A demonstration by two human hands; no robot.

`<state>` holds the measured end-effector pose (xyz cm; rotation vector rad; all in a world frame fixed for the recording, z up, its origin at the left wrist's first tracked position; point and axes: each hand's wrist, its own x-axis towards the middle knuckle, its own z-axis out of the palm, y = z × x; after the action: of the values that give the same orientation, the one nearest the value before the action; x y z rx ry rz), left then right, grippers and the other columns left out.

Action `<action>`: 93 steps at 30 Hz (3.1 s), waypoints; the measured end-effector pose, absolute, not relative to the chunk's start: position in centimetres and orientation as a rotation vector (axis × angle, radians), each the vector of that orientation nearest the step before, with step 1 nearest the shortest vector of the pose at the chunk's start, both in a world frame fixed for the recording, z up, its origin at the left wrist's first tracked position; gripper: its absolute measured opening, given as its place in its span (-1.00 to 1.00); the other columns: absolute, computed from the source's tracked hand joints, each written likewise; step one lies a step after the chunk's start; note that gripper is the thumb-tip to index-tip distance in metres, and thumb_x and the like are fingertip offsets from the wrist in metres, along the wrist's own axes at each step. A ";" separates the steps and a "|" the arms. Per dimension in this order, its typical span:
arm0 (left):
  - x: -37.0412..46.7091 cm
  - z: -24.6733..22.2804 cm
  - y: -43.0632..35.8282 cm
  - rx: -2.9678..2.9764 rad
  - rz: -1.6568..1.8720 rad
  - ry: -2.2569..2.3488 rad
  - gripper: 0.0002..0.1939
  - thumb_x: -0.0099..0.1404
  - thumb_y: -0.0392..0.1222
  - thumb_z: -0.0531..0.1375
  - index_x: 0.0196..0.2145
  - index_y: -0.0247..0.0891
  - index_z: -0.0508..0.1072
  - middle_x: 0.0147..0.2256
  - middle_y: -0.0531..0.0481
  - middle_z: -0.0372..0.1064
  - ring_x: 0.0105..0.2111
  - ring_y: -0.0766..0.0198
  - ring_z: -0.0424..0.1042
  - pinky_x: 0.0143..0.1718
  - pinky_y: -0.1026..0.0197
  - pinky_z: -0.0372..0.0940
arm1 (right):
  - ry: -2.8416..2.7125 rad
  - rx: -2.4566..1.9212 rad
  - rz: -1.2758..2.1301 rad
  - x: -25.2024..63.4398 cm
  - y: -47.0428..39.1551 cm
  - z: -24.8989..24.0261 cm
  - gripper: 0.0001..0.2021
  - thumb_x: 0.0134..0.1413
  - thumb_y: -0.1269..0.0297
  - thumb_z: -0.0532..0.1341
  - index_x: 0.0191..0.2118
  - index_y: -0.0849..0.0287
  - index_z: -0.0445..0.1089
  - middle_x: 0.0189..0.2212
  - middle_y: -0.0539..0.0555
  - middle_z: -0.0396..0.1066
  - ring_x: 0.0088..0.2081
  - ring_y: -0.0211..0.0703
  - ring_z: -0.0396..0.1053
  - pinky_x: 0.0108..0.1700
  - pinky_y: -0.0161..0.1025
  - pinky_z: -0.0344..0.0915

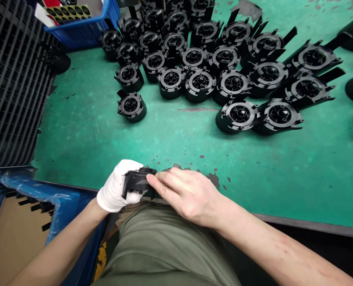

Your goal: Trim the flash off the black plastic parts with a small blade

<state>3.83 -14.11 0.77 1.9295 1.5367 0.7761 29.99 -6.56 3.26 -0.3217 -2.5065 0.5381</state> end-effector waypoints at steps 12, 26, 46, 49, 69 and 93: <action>4.1 0.7 -14.5 1.964 0.876 1.602 -0.68 0.10 -0.04 0.26 -0.21 -0.21 0.40 -0.36 -0.04 0.45 -0.38 0.06 0.55 -0.30 0.03 0.48 | -2.534 -0.565 0.582 31.2 -7.5 2.0 -0.51 0.39 0.54 0.12 0.37 0.25 0.26 0.03 0.23 0.53 -0.06 -0.08 0.51 -0.18 -0.23 0.48; 4.5 1.4 -13.8 2.020 0.767 1.600 -0.82 0.07 -0.03 0.22 -0.45 -0.18 0.40 -0.49 0.01 0.37 -0.43 0.12 0.50 -0.33 0.12 0.42 | -2.555 -0.503 0.477 30.7 -7.8 3.6 -0.48 0.42 0.52 0.06 0.43 0.26 0.19 -0.05 0.22 0.57 -0.15 -0.10 0.50 -0.20 -0.23 0.46; 4.5 1.5 -13.6 1.999 0.754 1.566 -0.83 0.06 -0.04 0.23 -0.44 -0.17 0.40 -0.50 0.00 0.39 -0.47 0.14 0.48 -0.35 0.13 0.41 | -2.599 -0.462 0.496 31.0 -8.2 3.8 -0.57 0.44 0.52 0.04 0.34 0.35 0.27 -0.06 0.23 0.55 -0.15 -0.09 0.45 -0.21 -0.21 0.43; 4.5 1.5 -13.7 2.013 0.773 1.596 -0.85 0.02 -0.08 0.22 -0.48 -0.17 0.37 -0.50 0.00 0.38 -0.46 0.13 0.50 -0.36 0.13 0.42 | -2.587 -0.540 0.488 31.1 -8.0 3.4 -0.54 0.46 0.52 0.02 0.38 0.24 0.22 -0.04 0.18 0.53 -0.12 -0.13 0.45 -0.18 -0.25 0.43; 4.4 1.2 -13.8 2.036 0.781 1.591 -0.78 0.07 0.01 0.26 -0.41 -0.18 0.41 -0.43 -0.05 0.44 -0.39 0.09 0.53 -0.31 0.08 0.44 | -2.615 -0.371 0.434 31.0 -8.2 4.3 -0.61 0.40 0.52 0.10 0.27 0.46 0.36 -0.09 0.28 0.57 -0.21 -0.08 0.47 -0.26 -0.16 0.45; 4.3 1.0 -14.1 2.006 0.816 1.599 -0.86 -0.01 -0.10 0.25 -0.46 -0.17 0.41 -0.47 -0.01 0.40 -0.41 0.11 0.51 -0.37 0.12 0.42 | -2.571 -0.572 0.572 30.8 -7.6 2.9 -0.53 0.42 0.54 0.10 0.36 0.21 0.28 0.03 0.21 0.53 -0.09 -0.13 0.48 -0.16 -0.24 0.46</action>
<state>4.32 -14.08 1.05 2.0064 1.5992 0.8159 30.76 -7.56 2.86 -0.5715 -2.5712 0.5725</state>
